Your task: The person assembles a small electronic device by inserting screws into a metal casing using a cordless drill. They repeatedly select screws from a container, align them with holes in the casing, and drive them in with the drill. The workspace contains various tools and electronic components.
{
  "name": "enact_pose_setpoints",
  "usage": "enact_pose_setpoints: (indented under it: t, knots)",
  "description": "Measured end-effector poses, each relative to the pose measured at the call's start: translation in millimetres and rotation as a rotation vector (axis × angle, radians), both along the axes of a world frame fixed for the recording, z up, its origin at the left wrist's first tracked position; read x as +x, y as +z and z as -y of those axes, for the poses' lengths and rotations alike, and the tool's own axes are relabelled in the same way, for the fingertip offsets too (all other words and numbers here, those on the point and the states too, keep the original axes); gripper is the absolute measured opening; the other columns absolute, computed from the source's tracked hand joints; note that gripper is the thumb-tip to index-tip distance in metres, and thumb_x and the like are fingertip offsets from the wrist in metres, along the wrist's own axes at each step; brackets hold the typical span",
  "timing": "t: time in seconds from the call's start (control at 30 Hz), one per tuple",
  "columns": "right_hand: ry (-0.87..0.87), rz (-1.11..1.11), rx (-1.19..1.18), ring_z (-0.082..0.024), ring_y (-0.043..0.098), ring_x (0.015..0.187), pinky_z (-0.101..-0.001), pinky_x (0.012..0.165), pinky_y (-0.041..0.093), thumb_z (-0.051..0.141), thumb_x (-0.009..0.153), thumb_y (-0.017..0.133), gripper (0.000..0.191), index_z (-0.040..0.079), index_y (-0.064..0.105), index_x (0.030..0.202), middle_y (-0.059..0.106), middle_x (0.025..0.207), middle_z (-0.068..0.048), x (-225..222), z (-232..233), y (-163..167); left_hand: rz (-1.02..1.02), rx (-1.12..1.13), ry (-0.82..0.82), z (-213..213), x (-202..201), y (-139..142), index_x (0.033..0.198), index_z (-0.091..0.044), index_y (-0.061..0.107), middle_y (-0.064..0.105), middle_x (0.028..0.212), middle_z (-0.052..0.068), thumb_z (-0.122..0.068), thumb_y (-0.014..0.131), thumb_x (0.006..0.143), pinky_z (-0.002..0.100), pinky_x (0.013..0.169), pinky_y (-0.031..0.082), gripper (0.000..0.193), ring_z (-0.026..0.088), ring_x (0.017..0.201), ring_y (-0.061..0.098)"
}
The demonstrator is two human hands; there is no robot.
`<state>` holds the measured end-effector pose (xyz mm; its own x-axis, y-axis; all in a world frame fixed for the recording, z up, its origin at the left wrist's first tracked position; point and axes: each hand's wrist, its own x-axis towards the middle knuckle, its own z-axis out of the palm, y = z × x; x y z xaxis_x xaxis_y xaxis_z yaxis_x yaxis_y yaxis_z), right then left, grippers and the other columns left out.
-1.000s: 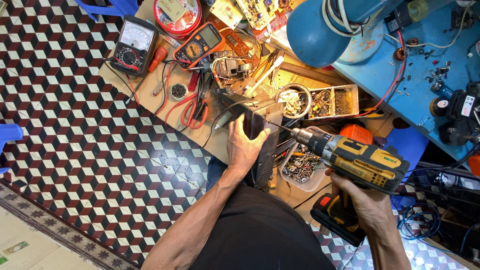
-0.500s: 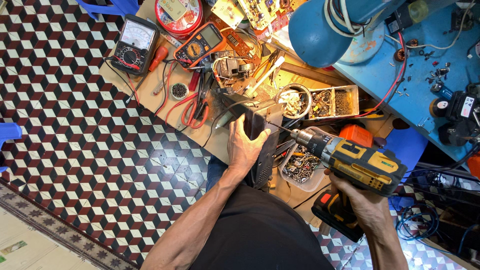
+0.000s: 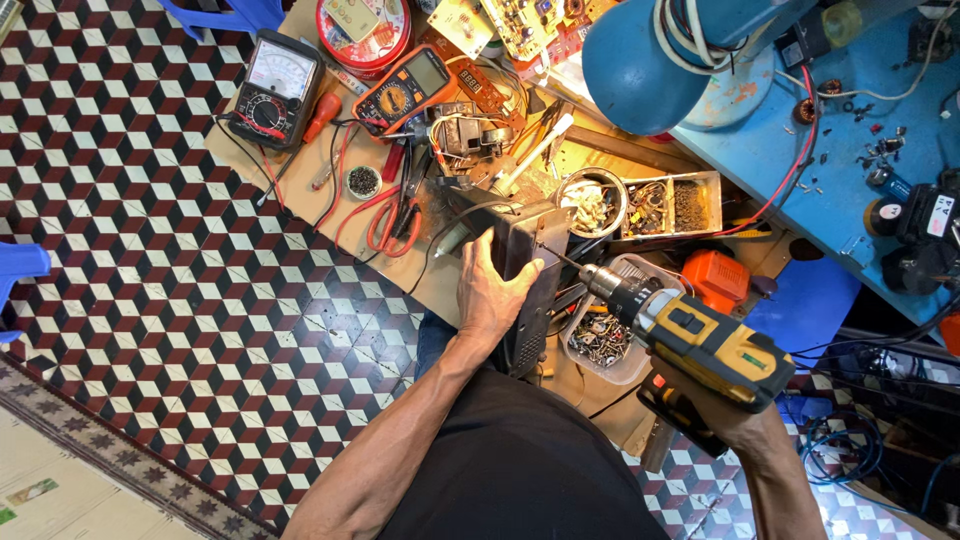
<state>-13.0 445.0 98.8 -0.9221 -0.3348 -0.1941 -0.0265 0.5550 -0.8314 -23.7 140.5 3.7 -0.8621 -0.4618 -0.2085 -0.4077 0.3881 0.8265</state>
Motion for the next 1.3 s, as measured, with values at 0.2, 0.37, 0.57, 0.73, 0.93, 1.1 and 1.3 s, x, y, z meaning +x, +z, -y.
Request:
enact_pose_setpoints:
  t: [0.2,0.37,0.57,0.73,0.93,1.1,1.3]
  knots:
    - [0.183,-0.211,0.165,-0.017,0.075,0.081,-0.0324,0.071,0.063,0.015,0.078,0.08,0.034,0.007,0.074,0.11,0.078,0.096,-0.005,-9.8,-3.3,2.5,0.005,-0.005,-0.006,1.0,0.0,0.1,0.137,0.002,0.049,0.056,0.126,0.02,-0.042,0.083,0.077,0.046,0.096,0.051,0.082,0.036,0.116,0.059]
    - [0.208,-0.281,0.132,-0.018,0.075,0.086,-0.0333,0.075,0.062,0.016,0.075,0.083,0.038,0.008,0.073,0.111,0.077,0.1,-0.005,-7.5,-3.2,3.3,-0.001,-0.019,-0.011,2.4,0.1,0.1,0.136,0.002,0.049,0.056,0.126,0.021,-0.043,0.084,0.076,0.046,0.097,0.05,0.082,0.037,0.116,0.059]
    - [0.234,-0.249,0.141,-0.018,0.075,0.091,-0.0324,0.078,0.062,0.012,0.077,0.081,0.038,0.01,0.074,0.114,0.078,0.106,-0.005,-5.3,-20.9,-16.4,0.002,-0.015,-0.015,3.4,0.2,0.9,0.136,0.002,0.049,0.056,0.125,0.02,-0.043,0.084,0.077,0.046,0.096,0.051,0.082,0.036,0.115,0.059]
    - [0.153,-0.075,0.061,-0.015,0.077,0.088,-0.0315,0.075,0.065,0.011,0.079,0.08,0.034,0.011,0.075,0.113,0.08,0.102,-0.004,-6.2,-35.4,-26.2,0.011,0.008,-0.01,3.1,0.4,3.2,0.137,0.001,0.049,0.056,0.125,0.02,-0.042,0.083,0.077,0.046,0.096,0.051,0.081,0.036,0.114,0.06]
    - [-0.095,0.352,0.029,-0.02,0.079,0.076,-0.037,0.061,0.067,0.014,0.072,0.083,0.037,0.01,0.078,0.108,0.083,0.093,-0.008,-14.2,-28.8,-9.8,0.029,0.002,-0.023,5.4,-0.8,5.7,0.137,0.001,0.048,0.055,0.124,0.02,-0.043,0.083,0.077,0.046,0.095,0.052,0.082,0.035,0.114,0.06]
    - [-0.137,0.32,-0.031,-0.017,0.075,0.078,-0.0357,0.066,0.065,0.017,0.072,0.085,0.037,0.008,0.077,0.107,0.079,0.095,-0.007,-11.2,-1.8,6.4,0.035,0.005,-0.038,7.4,-1.5,5.7,0.138,0.002,0.047,0.054,0.125,0.02,-0.043,0.082,0.077,0.045,0.095,0.052,0.083,0.034,0.114,0.06]
    - [-0.358,0.433,-0.079,-0.015,0.065,0.074,-0.0333,0.068,0.059,0.021,0.08,0.082,0.031,0.007,0.08,0.107,0.072,0.086,-0.004,3.0,34.5,22.6,0.014,-0.011,-0.027,4.2,-1.2,3.6,0.138,0.002,0.049,0.056,0.126,0.02,-0.044,0.083,0.077,0.045,0.096,0.051,0.084,0.035,0.115,0.06]
